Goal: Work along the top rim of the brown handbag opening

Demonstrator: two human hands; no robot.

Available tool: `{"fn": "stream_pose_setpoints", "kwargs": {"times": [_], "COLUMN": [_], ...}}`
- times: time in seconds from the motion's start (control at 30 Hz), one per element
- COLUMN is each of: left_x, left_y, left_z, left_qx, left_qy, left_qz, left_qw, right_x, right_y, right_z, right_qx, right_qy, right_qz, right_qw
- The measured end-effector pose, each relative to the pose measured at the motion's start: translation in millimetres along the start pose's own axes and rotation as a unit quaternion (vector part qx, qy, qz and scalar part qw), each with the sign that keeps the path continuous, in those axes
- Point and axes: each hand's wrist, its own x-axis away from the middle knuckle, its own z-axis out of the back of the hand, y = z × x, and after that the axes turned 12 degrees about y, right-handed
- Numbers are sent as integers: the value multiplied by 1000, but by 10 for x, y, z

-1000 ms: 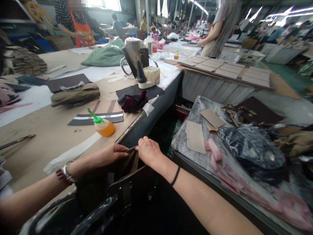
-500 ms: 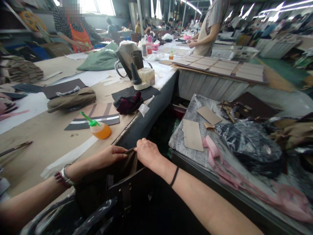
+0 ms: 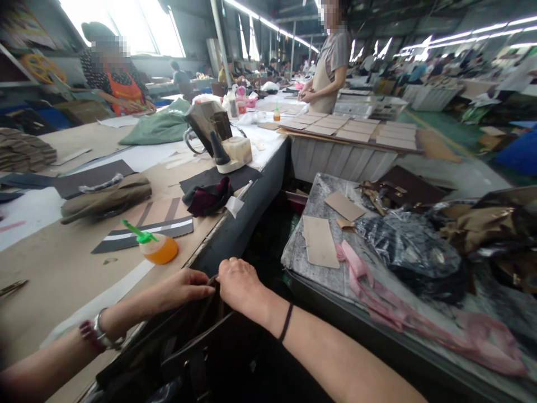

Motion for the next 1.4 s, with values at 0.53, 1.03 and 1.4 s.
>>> {"fn": "stream_pose_setpoints", "kwargs": {"times": [0.53, 1.03, 1.4], "left_x": [-172, -158, -229], "left_y": [-301, -134, -154], "left_z": [-150, -216, -263], "left_qx": [101, 35, 34], "left_qy": [47, 73, 98], "left_qz": [-30, -68, -35], "left_qw": [993, 994, 994], "right_x": [319, 378, 328], "right_y": [335, 463, 475], "right_z": [177, 171, 117], "right_qx": [-90, -116, 68], "right_qy": [-86, 20, 60], "right_qz": [-132, 29, 170], "right_qw": [983, 993, 981]}}
